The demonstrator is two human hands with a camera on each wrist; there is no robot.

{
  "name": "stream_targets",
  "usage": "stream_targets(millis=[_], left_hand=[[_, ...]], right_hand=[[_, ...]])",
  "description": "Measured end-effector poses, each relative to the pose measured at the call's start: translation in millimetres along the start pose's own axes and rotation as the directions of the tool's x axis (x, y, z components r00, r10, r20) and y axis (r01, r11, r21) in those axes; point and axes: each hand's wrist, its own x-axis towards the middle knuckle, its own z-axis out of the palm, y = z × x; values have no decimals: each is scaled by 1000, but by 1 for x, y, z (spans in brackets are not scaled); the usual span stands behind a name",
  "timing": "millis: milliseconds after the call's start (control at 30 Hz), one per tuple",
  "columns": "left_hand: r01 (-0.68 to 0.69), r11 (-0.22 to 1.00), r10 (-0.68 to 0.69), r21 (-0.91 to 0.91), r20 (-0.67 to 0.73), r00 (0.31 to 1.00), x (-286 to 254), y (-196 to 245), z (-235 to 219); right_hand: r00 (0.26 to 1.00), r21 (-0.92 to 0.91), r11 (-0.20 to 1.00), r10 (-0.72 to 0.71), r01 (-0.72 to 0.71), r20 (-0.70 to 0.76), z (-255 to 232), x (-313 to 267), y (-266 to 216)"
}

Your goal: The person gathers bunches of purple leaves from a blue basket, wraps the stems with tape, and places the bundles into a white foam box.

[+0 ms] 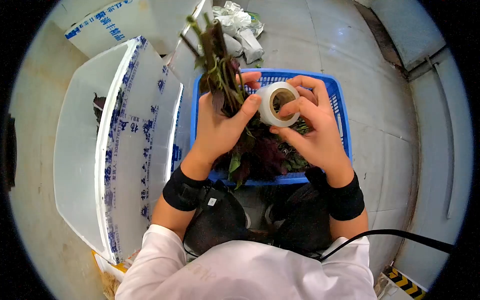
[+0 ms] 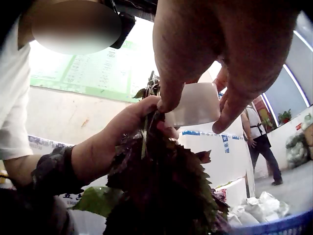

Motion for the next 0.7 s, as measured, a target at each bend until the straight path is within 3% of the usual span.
stream_targets(millis=[67, 133, 333, 500, 567, 700], left_hand=[[53, 998, -52, -31, 38, 998, 1, -1, -7], [214, 972, -196, -99, 165, 967, 2, -1, -11], [203, 966, -172, -159, 189, 967, 3, -8, -15], [119, 992, -115, -29, 108, 987, 2, -11, -14], [114, 993, -111, -20, 99, 989, 1, -13, -14], [144, 989, -141, -32, 83, 986, 1, -4, -17]], right_hand=[[999, -6, 1000, -21, 22, 43, 0, -1, 1], [998, 15, 1000, -26, 25, 54, -1, -1, 2], [992, 18, 997, -72, 70, 107, -3, -2, 6], [990, 22, 997, -70, 68, 119, -6, -2, 6], [996, 173, 984, 29, -44, 87, -7, -3, 2], [995, 152, 983, 97, -101, 30, -16, -3, 8]])
